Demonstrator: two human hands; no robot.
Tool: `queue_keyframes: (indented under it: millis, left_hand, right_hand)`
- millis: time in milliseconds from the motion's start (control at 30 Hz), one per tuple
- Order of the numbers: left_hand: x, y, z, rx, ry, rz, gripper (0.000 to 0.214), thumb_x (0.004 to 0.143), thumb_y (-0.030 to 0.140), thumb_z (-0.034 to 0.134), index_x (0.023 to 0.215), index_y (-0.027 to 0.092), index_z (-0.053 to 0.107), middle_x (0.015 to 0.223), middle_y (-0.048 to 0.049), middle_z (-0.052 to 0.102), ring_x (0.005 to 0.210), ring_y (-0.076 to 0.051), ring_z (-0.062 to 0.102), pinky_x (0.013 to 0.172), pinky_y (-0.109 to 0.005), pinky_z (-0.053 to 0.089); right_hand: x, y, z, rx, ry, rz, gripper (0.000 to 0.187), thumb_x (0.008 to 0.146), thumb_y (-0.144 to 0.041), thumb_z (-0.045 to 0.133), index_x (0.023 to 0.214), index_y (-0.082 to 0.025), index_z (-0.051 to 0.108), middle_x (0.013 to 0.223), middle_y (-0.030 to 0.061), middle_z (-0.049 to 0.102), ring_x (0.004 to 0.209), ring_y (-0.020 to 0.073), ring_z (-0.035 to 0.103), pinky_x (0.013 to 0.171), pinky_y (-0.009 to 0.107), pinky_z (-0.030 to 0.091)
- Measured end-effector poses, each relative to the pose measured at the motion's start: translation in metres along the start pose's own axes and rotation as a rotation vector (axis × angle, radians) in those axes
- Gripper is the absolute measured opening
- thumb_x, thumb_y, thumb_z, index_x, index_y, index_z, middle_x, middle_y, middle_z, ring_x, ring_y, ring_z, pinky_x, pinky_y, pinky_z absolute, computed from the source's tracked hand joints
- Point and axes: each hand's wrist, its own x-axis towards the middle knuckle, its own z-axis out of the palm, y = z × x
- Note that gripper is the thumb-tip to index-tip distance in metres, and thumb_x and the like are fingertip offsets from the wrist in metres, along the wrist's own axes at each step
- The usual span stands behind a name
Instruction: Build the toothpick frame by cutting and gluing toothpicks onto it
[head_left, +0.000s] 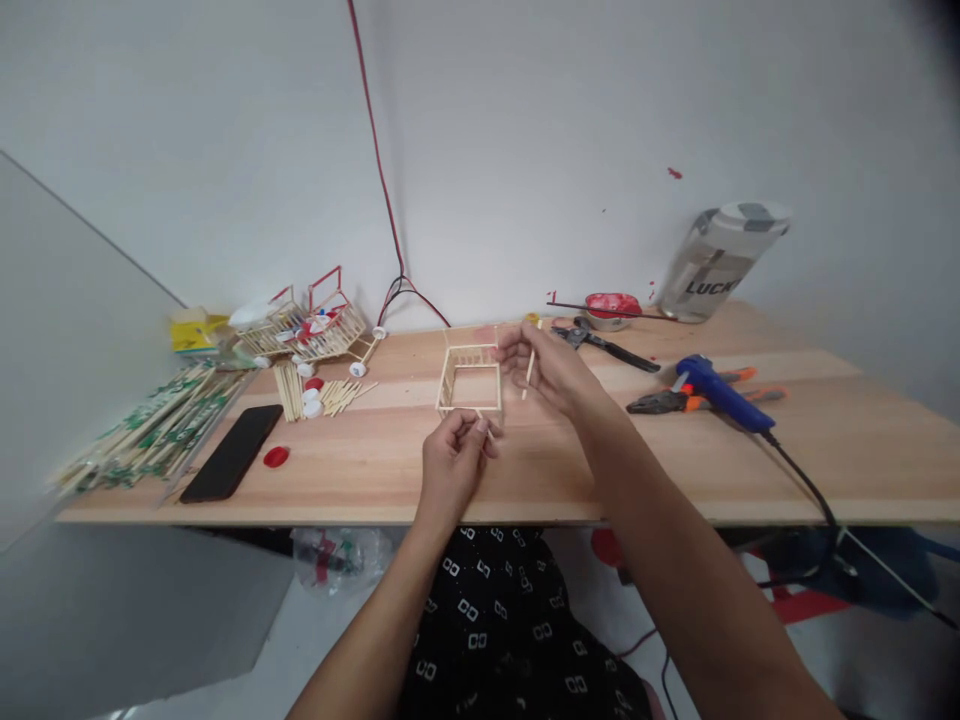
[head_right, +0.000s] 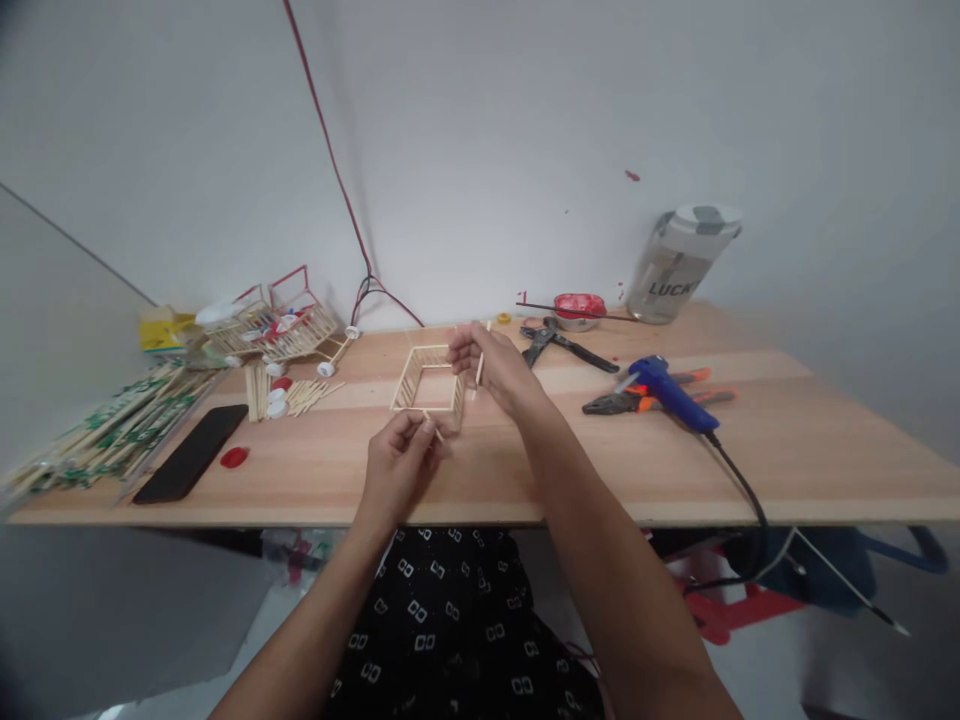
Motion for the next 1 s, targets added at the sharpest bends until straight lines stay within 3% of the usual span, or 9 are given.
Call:
queue_keyframes:
  millis: [100, 267, 400, 667, 833, 1000]
  left_hand:
    - [0.001, 0.000, -0.001, -0.143, -0.048, -0.048, 0.029, 0.084, 0.044, 0.061, 0.079, 0.016, 0.059, 0.070, -0.0015, 0.063, 0.053, -0.009, 0.051, 0.052, -0.020, 0.039]
    - [-0.005, 0.010, -0.004, -0.250, -0.176, -0.169, 0.028, 0.080, 0.041, 0.066, 0.078, 0.014, 0.062, 0.067, -0.0028, 0.066, 0.054, -0.009, 0.054, 0.053, -0.021, 0.040]
    - [-0.017, 0.024, -0.010, -0.321, -0.294, -0.255, 0.026, 0.081, 0.040, 0.066, 0.083, 0.014, 0.065, 0.069, -0.0054, 0.069, 0.055, -0.010, 0.059, 0.052, -0.020, 0.041]
    - [-0.030, 0.041, -0.024, -0.346, -0.422, -0.342, 0.024, 0.079, 0.038, 0.068, 0.077, 0.015, 0.064, 0.071, -0.0057, 0.070, 0.053, -0.010, 0.059, 0.049, -0.020, 0.041]
    - [-0.037, 0.043, -0.025, -0.381, -0.501, -0.397, 0.022, 0.078, 0.037, 0.068, 0.073, 0.016, 0.065, 0.065, -0.0030, 0.066, 0.052, -0.009, 0.059, 0.048, -0.020, 0.038]
    - [-0.041, 0.043, -0.024, -0.393, -0.501, -0.360, 0.022, 0.079, 0.036, 0.067, 0.070, 0.016, 0.065, 0.063, -0.0035, 0.065, 0.052, -0.010, 0.058, 0.048, -0.021, 0.039]
  right_hand:
    - [-0.025, 0.000, 0.007, -0.118, -0.007, -0.047, 0.038, 0.093, -0.041, 0.037, 0.074, -0.016, 0.058, 0.069, 0.0046, 0.063, 0.058, 0.0113, 0.055, 0.050, 0.020, 0.038]
    - [-0.054, 0.004, 0.018, -0.396, 0.013, -0.125, 0.039, 0.092, -0.039, 0.037, 0.069, -0.018, 0.060, 0.055, -0.0037, 0.048, 0.049, 0.0097, 0.041, 0.049, 0.021, 0.032]
    - [-0.061, 0.009, 0.026, -0.395, 0.054, -0.105, 0.040, 0.092, -0.039, 0.035, 0.064, -0.020, 0.055, 0.048, -0.0053, 0.040, 0.044, 0.0098, 0.036, 0.047, 0.022, 0.030]
    - [-0.079, 0.018, 0.045, -0.365, 0.064, 0.008, 0.041, 0.091, -0.049, 0.038, 0.064, -0.021, 0.051, 0.050, -0.0047, 0.044, 0.041, 0.0102, 0.039, 0.042, 0.023, 0.031]
    - [-0.090, 0.020, 0.049, -0.460, 0.085, -0.052, 0.041, 0.093, -0.046, 0.035, 0.064, -0.021, 0.050, 0.051, -0.0038, 0.044, 0.044, 0.0111, 0.040, 0.045, 0.023, 0.033]
    - [-0.099, 0.023, 0.053, -0.455, 0.137, -0.065, 0.041, 0.095, -0.045, 0.032, 0.064, -0.022, 0.047, 0.052, -0.0035, 0.043, 0.047, 0.0125, 0.042, 0.048, 0.024, 0.034]
